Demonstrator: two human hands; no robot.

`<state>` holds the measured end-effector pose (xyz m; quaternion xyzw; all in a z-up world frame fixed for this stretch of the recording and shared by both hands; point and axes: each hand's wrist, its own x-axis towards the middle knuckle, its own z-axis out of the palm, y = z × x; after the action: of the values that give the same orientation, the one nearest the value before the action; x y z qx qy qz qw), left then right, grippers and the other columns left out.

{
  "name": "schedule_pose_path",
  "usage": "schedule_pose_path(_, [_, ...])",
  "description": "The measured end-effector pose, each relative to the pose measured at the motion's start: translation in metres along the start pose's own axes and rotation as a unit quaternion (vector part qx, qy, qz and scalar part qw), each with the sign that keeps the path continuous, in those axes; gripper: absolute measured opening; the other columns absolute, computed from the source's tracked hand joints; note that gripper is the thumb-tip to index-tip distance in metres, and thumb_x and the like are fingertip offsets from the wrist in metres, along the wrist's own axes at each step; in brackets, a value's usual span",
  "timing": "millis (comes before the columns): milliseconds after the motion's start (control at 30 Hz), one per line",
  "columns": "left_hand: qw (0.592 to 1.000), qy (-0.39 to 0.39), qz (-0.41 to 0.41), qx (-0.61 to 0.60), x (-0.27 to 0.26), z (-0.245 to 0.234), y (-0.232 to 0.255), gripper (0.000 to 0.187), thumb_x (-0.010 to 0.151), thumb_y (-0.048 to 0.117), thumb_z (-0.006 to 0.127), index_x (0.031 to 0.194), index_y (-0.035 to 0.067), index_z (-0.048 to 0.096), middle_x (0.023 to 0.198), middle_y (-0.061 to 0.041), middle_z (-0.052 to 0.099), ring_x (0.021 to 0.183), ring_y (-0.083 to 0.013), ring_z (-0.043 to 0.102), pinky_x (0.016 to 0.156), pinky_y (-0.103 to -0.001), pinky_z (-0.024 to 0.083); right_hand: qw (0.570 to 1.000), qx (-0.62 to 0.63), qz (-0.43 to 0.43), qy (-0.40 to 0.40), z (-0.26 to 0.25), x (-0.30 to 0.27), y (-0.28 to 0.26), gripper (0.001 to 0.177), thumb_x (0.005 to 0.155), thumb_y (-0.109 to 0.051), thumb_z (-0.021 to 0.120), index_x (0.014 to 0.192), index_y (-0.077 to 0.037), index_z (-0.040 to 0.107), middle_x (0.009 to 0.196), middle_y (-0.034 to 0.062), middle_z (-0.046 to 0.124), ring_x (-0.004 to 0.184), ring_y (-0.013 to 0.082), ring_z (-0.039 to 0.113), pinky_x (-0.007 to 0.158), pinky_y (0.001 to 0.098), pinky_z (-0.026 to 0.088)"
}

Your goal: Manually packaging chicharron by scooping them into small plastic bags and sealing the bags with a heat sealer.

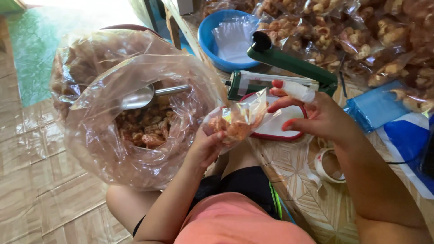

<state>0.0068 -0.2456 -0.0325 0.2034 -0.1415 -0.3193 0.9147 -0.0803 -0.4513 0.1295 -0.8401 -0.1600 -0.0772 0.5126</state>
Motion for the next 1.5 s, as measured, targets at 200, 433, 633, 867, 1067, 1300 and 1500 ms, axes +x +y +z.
schedule_pose_path(200, [0.985, -0.148, -0.08, -0.029, 0.016, 0.024, -0.019, 0.099, 0.053, 0.029, 0.085, 0.132, 0.002, 0.033, 0.107, -0.016, 0.055, 0.091, -0.0249, 0.06, 0.073, -0.038, 0.055, 0.992, -0.118, -0.022, 0.034, -0.012, 0.005, -0.018, 0.045, 0.071, 0.009, 0.059, 0.115, 0.0, 0.052, 0.113, 0.0101, 0.058, 0.075, 0.0128, 0.057, 0.068, 0.0216, 0.047])
schedule_pose_path(433, [0.919, -0.281, -0.248, 0.125, 0.038, 0.035, -0.025, 0.104, 0.046, 0.001, 0.081, 0.136, 0.008, 0.027, 0.121, -0.012, 0.046, 0.103, -0.0206, 0.05, 0.09, -0.029, 0.04, 0.971, -0.179, -0.126, -0.097, -0.02, 0.024, -0.057, 0.022, 0.064, 0.009, 0.056, 0.084, -0.001, 0.059, 0.107, 0.0092, 0.06, 0.088, 0.0212, 0.057, 0.072, 0.0277, 0.047])
schedule_pose_path(633, [0.903, -0.125, -0.071, 0.404, 0.047, 0.059, -0.03, 0.053, 0.06, 0.008, 0.071, 0.106, -0.006, 0.05, 0.088, -0.014, 0.062, 0.076, -0.0196, 0.062, 0.067, -0.023, 0.05, 0.97, -0.161, -0.128, 0.132, 0.003, -0.018, -0.022, 0.055, 0.073, 0.001, 0.066, 0.122, 0.003, 0.04, 0.127, 0.0174, 0.042, 0.107, 0.0255, 0.053, 0.097, 0.0352, 0.043])
schedule_pose_path(867, [0.919, -0.117, 0.055, 0.371, 0.056, 0.066, -0.045, 0.086, 0.055, 0.009, 0.083, 0.129, 0.004, 0.038, 0.11, -0.016, 0.052, 0.106, -0.0318, 0.052, 0.089, -0.042, 0.044, 0.943, 0.005, -0.022, 0.332, 0.069, -0.044, 0.074, 0.068, 0.086, -0.044, 0.048, 0.134, -0.001, 0.028, 0.098, 0.0127, 0.052, 0.091, 0.0167, 0.05, 0.084, 0.0319, 0.041])
schedule_pose_path(1067, [0.842, -0.167, 0.264, 0.44, 0.058, 0.085, -0.046, 0.08, 0.07, 0.033, 0.071, 0.133, 0.002, 0.033, 0.127, -0.022, 0.042, 0.118, -0.0377, 0.045, 0.1, -0.043, 0.037, 0.903, -0.017, -0.08, 0.422, 0.075, -0.028, 0.07, 0.05, 0.091, -0.034, 0.032, 0.123, 0.003, 0.04, 0.096, 0.0141, 0.054, 0.086, 0.0228, 0.055, 0.089, 0.0334, 0.041])
schedule_pose_path(1300, [0.818, -0.164, 0.249, 0.492, 0.101, 0.058, -0.054, 0.058, 0.077, 0.022, 0.065, 0.127, 0.003, 0.043, 0.122, -0.024, 0.043, 0.115, -0.0424, 0.045, 0.099, -0.045, 0.037, 0.915, -0.087, -0.12, 0.376, 0.045, -0.016, 0.081, 0.046, 0.097, -0.028, 0.038, 0.129, 0.005, 0.037, 0.129, 0.0218, 0.041, 0.119, 0.0263, 0.038, 0.104, 0.0436, 0.029])
schedule_pose_path(1500, [0.838, -0.14, 0.26, 0.459, 0.108, 0.088, -0.041, 0.042, 0.076, 0.004, 0.067, 0.116, 0.006, 0.055, 0.115, -0.012, 0.051, 0.108, -0.0274, 0.055, 0.09, -0.035, 0.047, 0.914, -0.048, -0.084, 0.394, 0.039, -0.016, 0.075, 0.037, 0.091, -0.004, 0.049, 0.127, 0.001, 0.044, 0.123, 0.0163, 0.048, 0.114, 0.0201, 0.045, 0.099, 0.0374, 0.037])
